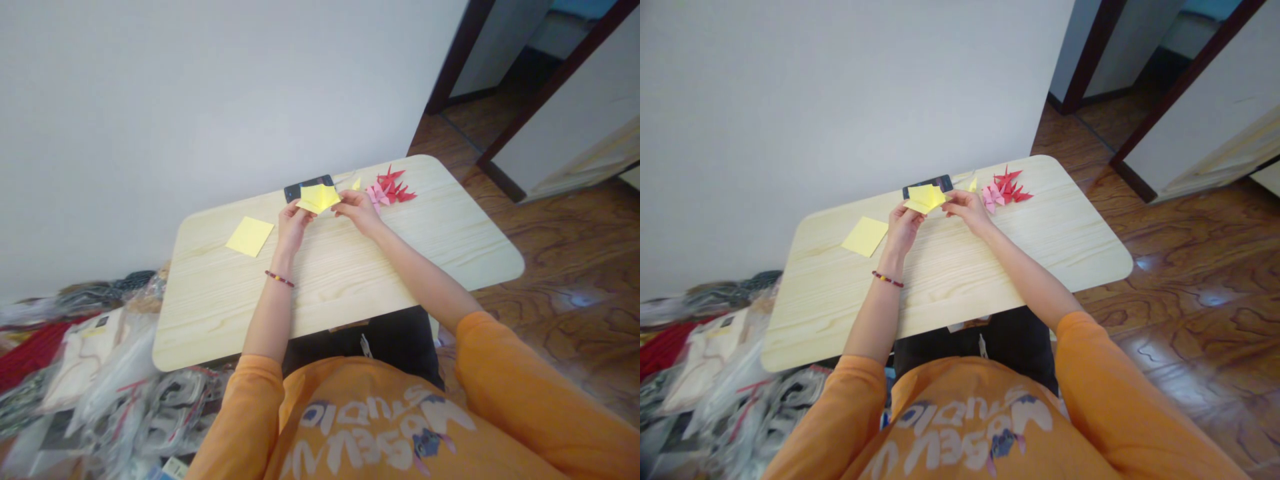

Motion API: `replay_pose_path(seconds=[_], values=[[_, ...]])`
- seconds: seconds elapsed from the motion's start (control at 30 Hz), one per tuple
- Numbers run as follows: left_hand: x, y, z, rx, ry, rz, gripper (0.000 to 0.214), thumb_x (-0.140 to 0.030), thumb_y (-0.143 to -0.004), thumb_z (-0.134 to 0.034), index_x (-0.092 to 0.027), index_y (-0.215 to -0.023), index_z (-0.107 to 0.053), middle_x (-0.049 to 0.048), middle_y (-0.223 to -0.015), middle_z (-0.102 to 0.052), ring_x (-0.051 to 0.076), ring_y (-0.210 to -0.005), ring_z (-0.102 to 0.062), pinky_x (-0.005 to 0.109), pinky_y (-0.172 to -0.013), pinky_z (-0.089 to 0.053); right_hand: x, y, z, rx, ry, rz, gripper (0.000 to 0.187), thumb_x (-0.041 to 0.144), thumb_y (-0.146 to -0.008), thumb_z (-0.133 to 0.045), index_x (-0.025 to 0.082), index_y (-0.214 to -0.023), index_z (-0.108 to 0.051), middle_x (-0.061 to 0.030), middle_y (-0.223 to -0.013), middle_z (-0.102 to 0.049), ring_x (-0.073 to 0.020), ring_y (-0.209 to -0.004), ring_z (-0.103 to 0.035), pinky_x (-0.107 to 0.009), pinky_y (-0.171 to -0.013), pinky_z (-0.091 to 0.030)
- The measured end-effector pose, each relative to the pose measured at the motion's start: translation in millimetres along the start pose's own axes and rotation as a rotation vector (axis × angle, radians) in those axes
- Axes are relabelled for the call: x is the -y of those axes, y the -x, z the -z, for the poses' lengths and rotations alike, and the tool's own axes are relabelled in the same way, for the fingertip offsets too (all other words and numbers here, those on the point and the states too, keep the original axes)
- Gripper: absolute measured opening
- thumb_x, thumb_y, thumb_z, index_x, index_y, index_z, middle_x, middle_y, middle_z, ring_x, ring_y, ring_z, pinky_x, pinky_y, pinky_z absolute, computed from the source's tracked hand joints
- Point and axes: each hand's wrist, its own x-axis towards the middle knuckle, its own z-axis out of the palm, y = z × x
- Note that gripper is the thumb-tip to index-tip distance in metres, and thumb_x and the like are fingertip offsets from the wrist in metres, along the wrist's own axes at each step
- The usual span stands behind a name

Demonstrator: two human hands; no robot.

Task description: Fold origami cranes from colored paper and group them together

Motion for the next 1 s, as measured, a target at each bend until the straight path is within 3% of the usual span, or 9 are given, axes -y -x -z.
replay_pose_path(seconds=[0.17, 0.43, 0.77, 1.0], values=[[-1.9, 0.2, -2.4, -0.022, 0.028, -0.026, 0.010, -0.018, -0.061, -0.073, -0.017, -0.069, -0.067, -0.0012, -0.069, -0.066, 0.007, -0.065, -0.060, 0.019, -0.066, -0.047, -1.0, 0.1, -1.1, -0.017, -0.055, -0.043, 0.031, 0.033, -0.054, -0.078, 0.018, -0.077, -0.065, 0.0004, -0.070, -0.066, -0.0112, -0.066, -0.060, -0.025, -0.063, -0.051], [-1.2, 2.5, 2.1, 0.008, -0.030, -0.028, 0.033, -0.033, -0.055, -0.084, -0.017, -0.080, -0.071, 0.0041, -0.083, -0.072, 0.013, -0.076, -0.066, 0.031, -0.083, -0.053, -2.2, -0.5, 0.2, -0.045, -0.060, -0.020, 0.035, 0.038, -0.052, -0.081, 0.018, -0.075, -0.063, 0.0011, -0.068, -0.065, -0.0109, -0.064, -0.060, -0.025, -0.063, -0.051], [-1.3, 8.1, -4.9, 0.028, -0.232, -0.093, 0.026, -0.029, -0.064, -0.077, -0.016, -0.084, -0.067, 0.0041, -0.083, -0.070, 0.013, -0.072, -0.066, 0.026, -0.068, -0.054, 0.8, 2.5, -2.7, -0.043, 0.008, 0.018, 0.035, 0.046, -0.059, -0.078, 0.018, -0.069, -0.059, 0.0030, -0.063, -0.059, -0.0085, -0.058, -0.054, -0.023, -0.058, -0.048], [5.8, 8.3, -11.1, 0.038, -0.242, -0.144, 0.025, -0.026, -0.062, -0.073, -0.017, -0.083, -0.063, 0.0012, -0.084, -0.068, 0.011, -0.069, -0.064, 0.026, -0.065, -0.056, -2.3, 2.8, -2.9, 0.006, 0.016, -0.025, 0.038, 0.046, -0.058, -0.078, 0.018, -0.072, -0.057, 0.0044, -0.059, -0.056, -0.0072, -0.054, -0.049, -0.021, -0.054, -0.044]])
